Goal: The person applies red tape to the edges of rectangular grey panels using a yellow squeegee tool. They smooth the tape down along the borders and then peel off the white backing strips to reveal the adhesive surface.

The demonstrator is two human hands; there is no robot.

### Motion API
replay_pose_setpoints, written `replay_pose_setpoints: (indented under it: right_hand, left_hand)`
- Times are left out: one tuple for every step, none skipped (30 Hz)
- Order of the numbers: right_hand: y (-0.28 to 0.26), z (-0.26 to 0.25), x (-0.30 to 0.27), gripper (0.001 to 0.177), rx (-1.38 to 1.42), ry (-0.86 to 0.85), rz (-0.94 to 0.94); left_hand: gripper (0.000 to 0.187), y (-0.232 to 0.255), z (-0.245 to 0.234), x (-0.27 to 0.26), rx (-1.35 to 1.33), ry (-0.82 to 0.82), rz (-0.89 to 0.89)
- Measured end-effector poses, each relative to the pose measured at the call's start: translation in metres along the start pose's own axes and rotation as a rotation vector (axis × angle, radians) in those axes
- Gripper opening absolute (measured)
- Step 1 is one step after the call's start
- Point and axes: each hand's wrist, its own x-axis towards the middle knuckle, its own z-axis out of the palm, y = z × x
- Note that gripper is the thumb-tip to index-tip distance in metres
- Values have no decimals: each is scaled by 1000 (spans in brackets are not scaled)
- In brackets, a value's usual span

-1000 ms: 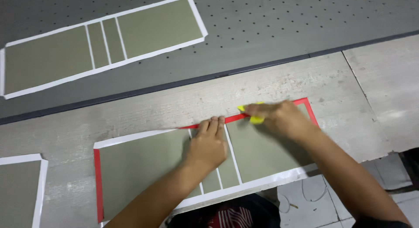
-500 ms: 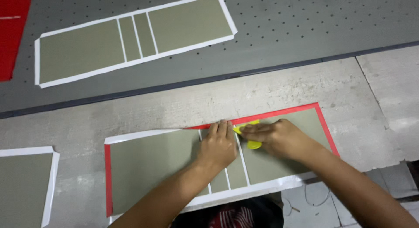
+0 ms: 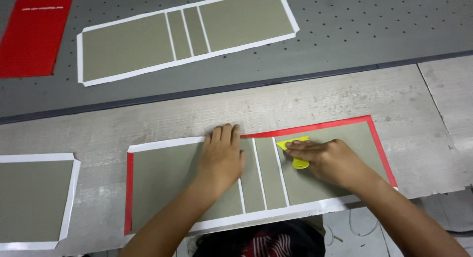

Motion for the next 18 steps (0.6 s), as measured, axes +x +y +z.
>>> replay_pose_setpoints:
  right_hand:
    - [-1,0,0,47,1,-4,-2]
    - [-1,0,1,48,12,-9,24]
    - [-1,0,1,49,20,-14,52]
    - [-3,-3,3,49,19,-17,51]
    - [-6,-6,5,48,9,-27,65]
    - [-8,-9,6,46,-1,-38,79]
    - [-7,-14,14,46,-4,-37,76]
    - [-6,-19,20,32,-11,-99,136]
    - [-5,-25,27,21,-19,-162,195]
    - [-10,-27,37,21,-22,-162,194]
    - [-14,-29,48,36,47,-6,44]
    - [-18,-31,58,52,117,150,-107]
    - [-13,-9,56,52,119,151,-109]
    - [-8,12,54,51,52,124,-200]
    - [-2,34,56,49,-20,107,-294]
    - [-7,27,56,49,-22,118,-299]
    - [-13,18,52,50,73,37,-278]
    - [-18,9,47,51,167,-46,-256]
  left_hand:
    - [63,0,-1,-5,-3,-2,-3]
    - [60,0,-2,-10,2,2,10]
    - [58,0,-3,-14,6,6,26]
    - [58,-7,10,-17,3,6,24]
    - [57,-14,24,-20,-10,122,63]
    - [56,-20,37,-24,-22,239,102]
    - [56,-20,37,-24,-23,243,101]
    - [54,-20,37,-25,-5,298,124]
    - [53,-20,37,-25,11,354,148]
    - [53,-25,51,-20,10,358,148]
    - [57,-30,65,-16,77,502,178]
    - [60,-35,79,-12,146,647,208]
    - [60,-35,84,-12,148,646,205]
    - [59,-35,89,-12,99,662,187]
    - [58,-39,91,-9,59,686,171]
    - [58,-42,91,-5,69,693,172]
    - [56,-40,93,-6,58,689,165]
    - [54,-37,95,-7,48,684,158]
